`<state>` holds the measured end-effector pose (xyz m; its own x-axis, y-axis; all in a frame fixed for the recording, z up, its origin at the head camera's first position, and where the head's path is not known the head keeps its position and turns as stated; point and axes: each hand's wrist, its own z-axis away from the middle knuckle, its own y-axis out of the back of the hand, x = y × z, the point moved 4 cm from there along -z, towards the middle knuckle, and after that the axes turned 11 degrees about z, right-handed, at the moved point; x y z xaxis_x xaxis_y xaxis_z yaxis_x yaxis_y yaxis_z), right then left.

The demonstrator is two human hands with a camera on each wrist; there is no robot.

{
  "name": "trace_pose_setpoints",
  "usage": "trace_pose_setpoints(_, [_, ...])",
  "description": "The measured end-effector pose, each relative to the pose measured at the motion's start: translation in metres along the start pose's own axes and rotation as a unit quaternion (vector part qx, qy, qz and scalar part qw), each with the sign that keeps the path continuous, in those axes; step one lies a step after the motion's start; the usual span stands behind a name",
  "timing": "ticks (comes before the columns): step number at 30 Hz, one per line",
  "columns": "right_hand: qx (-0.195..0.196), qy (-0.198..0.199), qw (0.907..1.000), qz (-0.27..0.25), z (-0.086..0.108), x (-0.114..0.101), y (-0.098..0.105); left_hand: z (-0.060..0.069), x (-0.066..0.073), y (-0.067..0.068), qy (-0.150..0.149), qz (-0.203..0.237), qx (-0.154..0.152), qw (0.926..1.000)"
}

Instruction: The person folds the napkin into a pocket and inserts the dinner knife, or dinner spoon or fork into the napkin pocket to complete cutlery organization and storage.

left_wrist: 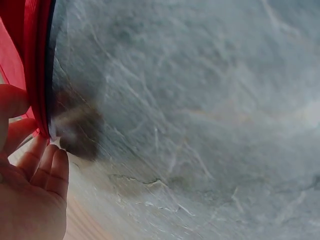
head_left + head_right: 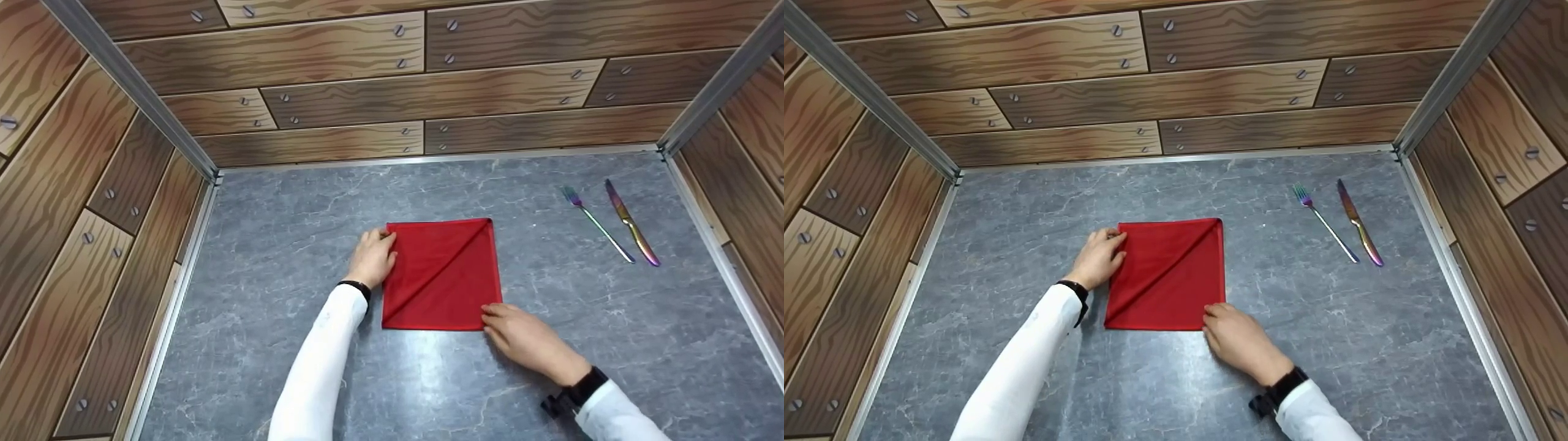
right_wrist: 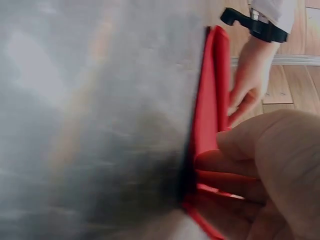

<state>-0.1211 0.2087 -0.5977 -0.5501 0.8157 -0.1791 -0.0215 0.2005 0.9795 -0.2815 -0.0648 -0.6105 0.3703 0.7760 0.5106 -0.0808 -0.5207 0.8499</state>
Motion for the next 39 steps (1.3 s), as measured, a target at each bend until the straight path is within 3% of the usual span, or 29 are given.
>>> trace_pose_setpoints(6, [0.008,-0.037,0.9989,-0.028,-0.044,0.022,0.008,0.000,-0.002,0.000,-0.004,-0.013,0.000,0.9999])
trace_pose_setpoints(13, [-0.021,-0.105,0.9940,0.018,-0.106,0.053,0.000,0.000,-0.004,-0.003,-0.009,-0.021,0.006,0.9997])
trace_pose_setpoints(17, [-0.047,-0.127,0.9897,0.046,-0.128,0.063,-0.009,0.000,-0.004,-0.004,-0.014,-0.026,0.012,0.9995])
trace_pose_setpoints(24, [-0.085,-0.143,0.9833,0.072,-0.135,0.071,-0.026,0.001,-0.005,-0.005,-0.013,-0.029,0.014,0.9994])
trace_pose_setpoints(39, [-0.077,-0.136,0.9832,0.095,-0.129,0.075,-0.035,0.004,-0.006,-0.007,-0.008,-0.051,0.011,0.9986])
